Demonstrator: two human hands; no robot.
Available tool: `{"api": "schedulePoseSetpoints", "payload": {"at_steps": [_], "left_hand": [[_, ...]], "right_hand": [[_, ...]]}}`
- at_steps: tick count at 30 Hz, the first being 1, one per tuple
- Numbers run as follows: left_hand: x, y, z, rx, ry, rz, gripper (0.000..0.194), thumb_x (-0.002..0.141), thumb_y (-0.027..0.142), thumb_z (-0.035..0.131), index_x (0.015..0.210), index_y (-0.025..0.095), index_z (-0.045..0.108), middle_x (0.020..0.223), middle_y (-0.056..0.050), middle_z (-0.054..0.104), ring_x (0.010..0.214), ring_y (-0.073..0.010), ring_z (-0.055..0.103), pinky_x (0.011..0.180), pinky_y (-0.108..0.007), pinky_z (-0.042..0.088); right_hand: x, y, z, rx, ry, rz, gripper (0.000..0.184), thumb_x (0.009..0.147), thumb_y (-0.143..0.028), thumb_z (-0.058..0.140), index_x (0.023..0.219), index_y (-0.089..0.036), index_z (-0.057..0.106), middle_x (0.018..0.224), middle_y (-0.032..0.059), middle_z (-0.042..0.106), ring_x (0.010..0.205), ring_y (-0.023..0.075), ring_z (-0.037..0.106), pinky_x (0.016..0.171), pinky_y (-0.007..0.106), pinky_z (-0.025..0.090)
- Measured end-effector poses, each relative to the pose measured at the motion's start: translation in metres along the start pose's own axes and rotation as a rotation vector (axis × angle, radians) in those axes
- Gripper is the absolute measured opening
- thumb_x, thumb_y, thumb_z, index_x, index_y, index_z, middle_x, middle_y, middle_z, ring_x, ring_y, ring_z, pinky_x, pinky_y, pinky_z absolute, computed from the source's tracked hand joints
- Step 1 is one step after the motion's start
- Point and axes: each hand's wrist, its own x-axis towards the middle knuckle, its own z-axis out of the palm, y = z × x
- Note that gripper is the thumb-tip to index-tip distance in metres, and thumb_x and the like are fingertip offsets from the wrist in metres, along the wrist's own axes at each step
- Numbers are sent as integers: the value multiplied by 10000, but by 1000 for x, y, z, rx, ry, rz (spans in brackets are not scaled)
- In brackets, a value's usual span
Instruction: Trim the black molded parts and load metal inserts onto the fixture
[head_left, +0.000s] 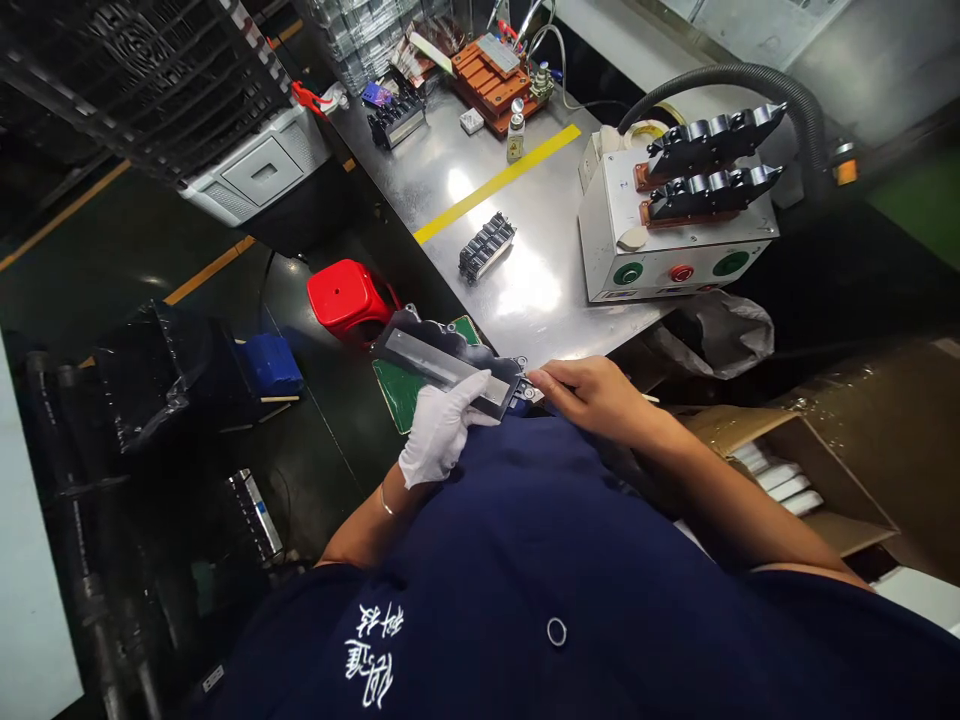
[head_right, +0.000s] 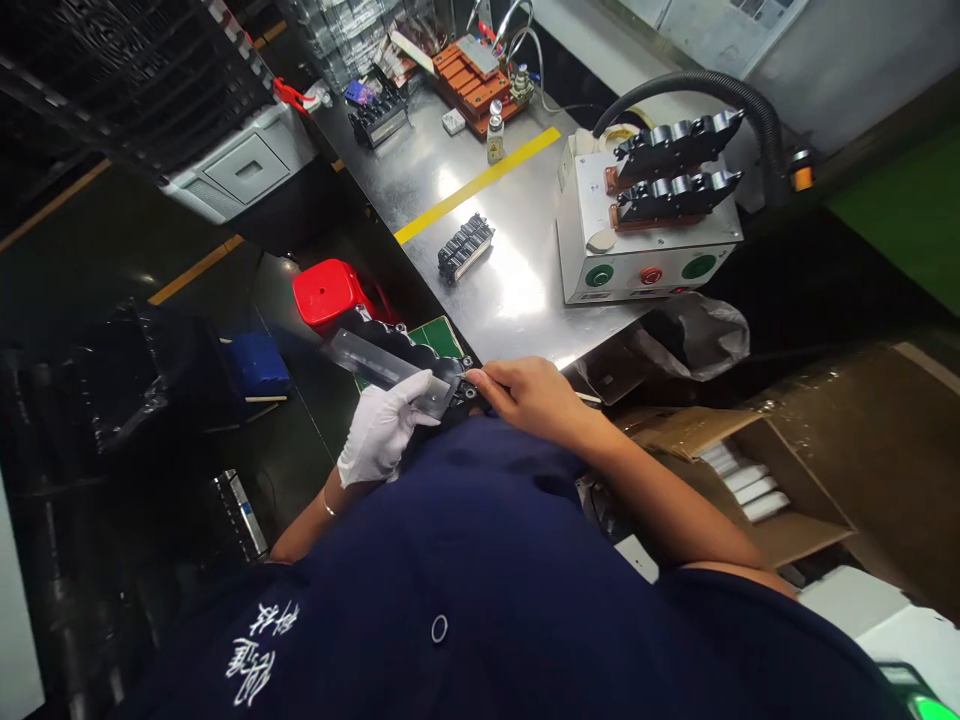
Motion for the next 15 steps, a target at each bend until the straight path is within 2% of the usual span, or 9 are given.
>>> {"api": "schedulePoseSetpoints", "payload": {"at_steps": [3, 4, 5, 7, 10, 13, 15], "left_hand": [[6, 2, -4, 25, -92, -74, 221, 670, 216, 781, 846, 98, 719, 772, -66, 734, 624, -177, 687, 464, -232, 536], [9, 3, -5, 23, -125, -104, 204, 686, 206, 768, 850, 94, 721, 759, -69, 731, 610, -173, 684, 460, -228, 534], [12, 4, -7, 21, -161, -132, 173, 707, 191, 748, 843, 87, 722, 742, -73, 729, 594, -168, 680, 453, -221, 530], [17, 7, -11, 18, -239, -189, 113, 748, 158, 700, 820, 73, 723, 719, -86, 725, 570, -161, 677, 442, -207, 525], [21, 9, -14, 36, -366, -319, 110, 788, 140, 665, 829, 59, 728, 717, -100, 725, 528, -148, 666, 401, -182, 498], [24, 7, -15, 38, -436, -404, 111, 808, 158, 670, 824, 63, 727, 711, -95, 719, 467, -116, 629, 361, -156, 457], [25, 4, -16, 25, -435, -413, 111, 816, 162, 668, 795, 66, 719, 701, -93, 713, 468, -110, 624, 377, -158, 469]], "right_hand": [[-1, 11, -22, 33, -376, -214, 502, 971, -508, 388, 598, -207, 537, 498, -27, 484, 455, 93, 375, 511, 270, 266], [-1, 14, -29, 24, -453, -263, 506, 973, -510, 388, 601, -209, 553, 498, -27, 494, 448, 92, 375, 508, 270, 265], [-1, 14, -34, -9, -470, -295, 513, 973, -521, 385, 609, -209, 567, 506, -23, 510, 449, 93, 382, 507, 272, 262], [0, 13, -40, -139, -346, -320, 538, 954, -589, 382, 638, -206, 588, 555, 2, 554, 481, 105, 418, 514, 282, 250], [3, 8, -38, -348, -153, -388, 610, 867, -739, 391, 673, -199, 596, 619, 41, 586, 555, 138, 468, 520, 298, 224], [5, 8, -29, -427, -123, -468, 634, 879, -742, 344, 635, -202, 570, 610, 47, 578, 579, 149, 471, 521, 307, 222], [4, 10, -25, -432, -122, -497, 628, 917, -695, 320, 595, -205, 545, 580, 39, 560, 562, 144, 452, 518, 312, 222]]}}
